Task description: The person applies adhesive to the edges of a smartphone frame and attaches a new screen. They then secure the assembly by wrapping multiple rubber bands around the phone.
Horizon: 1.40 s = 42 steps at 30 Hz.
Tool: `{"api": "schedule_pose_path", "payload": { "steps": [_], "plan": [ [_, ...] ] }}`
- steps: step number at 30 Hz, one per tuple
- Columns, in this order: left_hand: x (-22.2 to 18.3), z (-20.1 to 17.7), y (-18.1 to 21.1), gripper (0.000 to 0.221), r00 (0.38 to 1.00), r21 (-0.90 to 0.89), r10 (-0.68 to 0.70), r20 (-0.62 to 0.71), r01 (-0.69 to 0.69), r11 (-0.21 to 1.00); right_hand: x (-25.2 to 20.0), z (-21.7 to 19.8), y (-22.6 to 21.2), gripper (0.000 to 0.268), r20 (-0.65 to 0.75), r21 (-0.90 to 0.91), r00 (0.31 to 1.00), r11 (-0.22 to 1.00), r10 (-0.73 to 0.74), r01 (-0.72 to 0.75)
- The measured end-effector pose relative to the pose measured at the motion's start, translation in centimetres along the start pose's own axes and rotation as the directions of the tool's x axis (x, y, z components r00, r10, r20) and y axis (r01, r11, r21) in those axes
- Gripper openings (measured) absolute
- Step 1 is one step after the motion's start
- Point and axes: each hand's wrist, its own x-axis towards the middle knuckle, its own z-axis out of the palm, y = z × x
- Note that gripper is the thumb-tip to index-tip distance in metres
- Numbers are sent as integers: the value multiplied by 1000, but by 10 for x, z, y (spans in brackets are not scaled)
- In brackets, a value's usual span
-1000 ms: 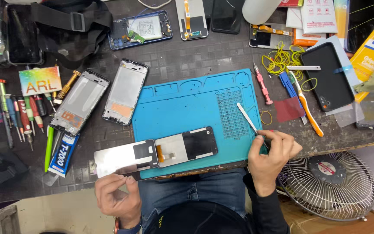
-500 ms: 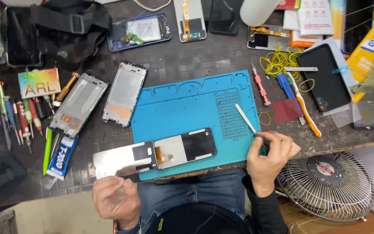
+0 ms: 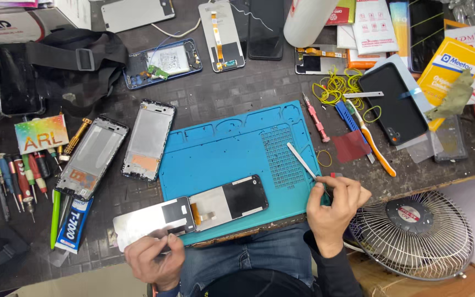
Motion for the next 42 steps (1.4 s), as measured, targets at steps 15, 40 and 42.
{"api": "schedule_pose_path", "payload": {
  "steps": [15, 40, 42],
  "plan": [
    [8, -10, 3, 12, 990, -98, -117, -83, 109, 989, -7, 2, 10, 7, 40, -97, 999, 995, -14, 18],
    [87, -137, -84, 37, 775, 810, -586, 236, 176, 559, -16, 1, 12, 11, -106, 119, 993, 992, 46, -34],
    [83, -144, -90, 39, 804, 861, -571, 166, 164, 481, -15, 1, 12, 10, -106, 109, 994, 994, 41, -30]
  ]
}}
